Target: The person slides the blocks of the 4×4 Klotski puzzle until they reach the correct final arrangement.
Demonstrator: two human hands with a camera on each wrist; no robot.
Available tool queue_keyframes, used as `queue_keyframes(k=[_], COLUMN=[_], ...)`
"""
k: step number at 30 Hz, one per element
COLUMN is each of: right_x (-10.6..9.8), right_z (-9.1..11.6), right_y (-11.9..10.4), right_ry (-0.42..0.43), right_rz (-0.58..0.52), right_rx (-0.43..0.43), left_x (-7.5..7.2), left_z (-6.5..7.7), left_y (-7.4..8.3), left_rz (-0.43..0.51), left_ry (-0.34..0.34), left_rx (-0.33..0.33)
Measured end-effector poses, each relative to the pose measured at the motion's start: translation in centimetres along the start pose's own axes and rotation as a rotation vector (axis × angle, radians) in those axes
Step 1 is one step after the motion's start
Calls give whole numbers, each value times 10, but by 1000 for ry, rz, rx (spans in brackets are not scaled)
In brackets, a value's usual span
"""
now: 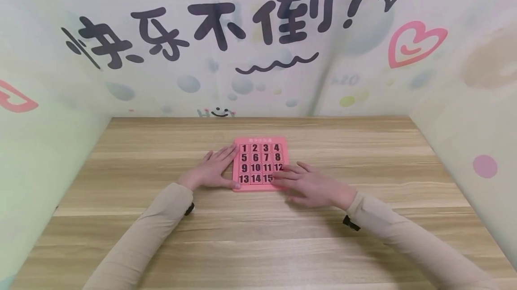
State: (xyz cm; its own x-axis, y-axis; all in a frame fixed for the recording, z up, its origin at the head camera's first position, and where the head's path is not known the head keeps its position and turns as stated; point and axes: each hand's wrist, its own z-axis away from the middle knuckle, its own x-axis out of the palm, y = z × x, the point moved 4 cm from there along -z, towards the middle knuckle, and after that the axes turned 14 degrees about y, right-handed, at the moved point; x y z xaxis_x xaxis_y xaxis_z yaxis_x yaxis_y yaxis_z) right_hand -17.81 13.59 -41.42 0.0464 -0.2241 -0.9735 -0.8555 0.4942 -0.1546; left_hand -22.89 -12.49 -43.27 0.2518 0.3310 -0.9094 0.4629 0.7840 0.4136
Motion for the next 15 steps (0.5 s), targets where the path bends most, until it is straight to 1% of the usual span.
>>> queue_keyframes(k=[5,8,11,15], right_x=[-1,-2,-4,-12], right_z=[-3,-2,1,7], right_y=[-2,1,9,25], right_ry=[3,8,26,73], right_rz=[-7,-14,-1,41], right_rx=[-4,10,50,128], left_x=[-2,-2,-2,-2], left_z=[0,0,-1,0], left_y=[0,0,-1,0], left_rz=[-14,-17,-19,-21], left_ry=[-2,3,8,18], left_rx=[-8,-9,-8,-10])
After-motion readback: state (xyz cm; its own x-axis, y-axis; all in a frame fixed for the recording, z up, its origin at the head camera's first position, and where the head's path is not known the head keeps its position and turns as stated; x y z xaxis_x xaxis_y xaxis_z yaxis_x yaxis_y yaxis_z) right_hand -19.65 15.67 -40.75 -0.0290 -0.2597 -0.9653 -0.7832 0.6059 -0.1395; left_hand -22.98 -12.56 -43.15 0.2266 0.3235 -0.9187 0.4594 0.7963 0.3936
